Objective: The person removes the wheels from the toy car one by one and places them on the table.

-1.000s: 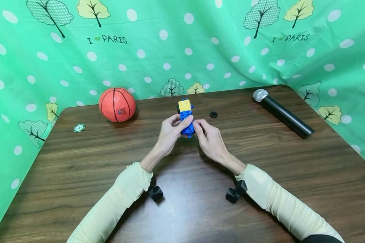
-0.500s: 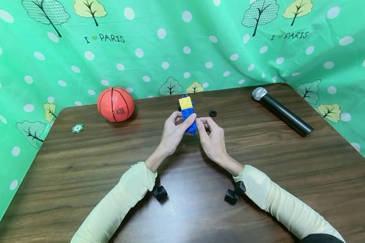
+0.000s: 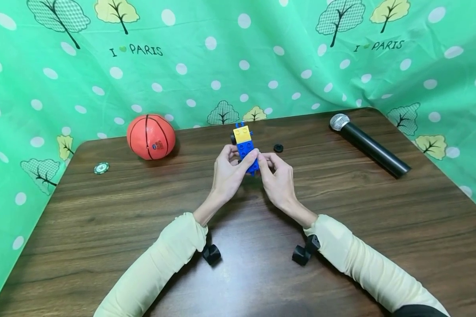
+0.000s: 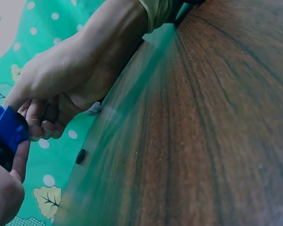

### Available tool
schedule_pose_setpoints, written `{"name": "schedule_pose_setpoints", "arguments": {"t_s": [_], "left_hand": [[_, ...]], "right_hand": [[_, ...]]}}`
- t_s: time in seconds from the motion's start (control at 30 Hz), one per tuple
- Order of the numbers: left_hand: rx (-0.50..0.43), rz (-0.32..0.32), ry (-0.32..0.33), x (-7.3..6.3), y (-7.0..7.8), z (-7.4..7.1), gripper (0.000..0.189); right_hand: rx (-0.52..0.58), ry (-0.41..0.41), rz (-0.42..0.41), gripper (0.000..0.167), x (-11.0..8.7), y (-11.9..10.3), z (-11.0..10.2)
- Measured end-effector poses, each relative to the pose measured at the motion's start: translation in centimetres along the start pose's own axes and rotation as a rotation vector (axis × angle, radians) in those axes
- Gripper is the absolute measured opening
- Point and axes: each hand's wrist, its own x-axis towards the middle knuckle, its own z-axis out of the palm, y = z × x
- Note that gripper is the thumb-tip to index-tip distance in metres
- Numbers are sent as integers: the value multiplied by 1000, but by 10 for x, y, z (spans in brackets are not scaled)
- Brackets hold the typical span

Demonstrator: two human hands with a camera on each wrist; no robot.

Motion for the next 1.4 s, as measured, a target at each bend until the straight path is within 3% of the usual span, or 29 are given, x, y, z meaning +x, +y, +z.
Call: {"name": "schedule_pose_setpoints", "arguments": {"t_s": [0.33, 0.73, 0.87, 1.17, 1.4], "left_hand": [[140, 68, 44, -3, -2, -1, 45], [157, 103, 60, -3, -3, 2, 44], [146, 79, 46, -2, -1, 0, 45], [-25, -55, -44, -1, 2, -3, 38], [-64, -74, -54, 0, 2, -4, 35]], "right_hand": [[-28, -5, 25, 19, 0, -1, 1], [-36, 15, 45, 20, -1, -2, 2], [-25, 3, 39, 19, -1, -3, 2], [-98, -13, -50, 20, 0, -1, -4], [-123, -13, -105, 18, 2, 1, -7]]}}
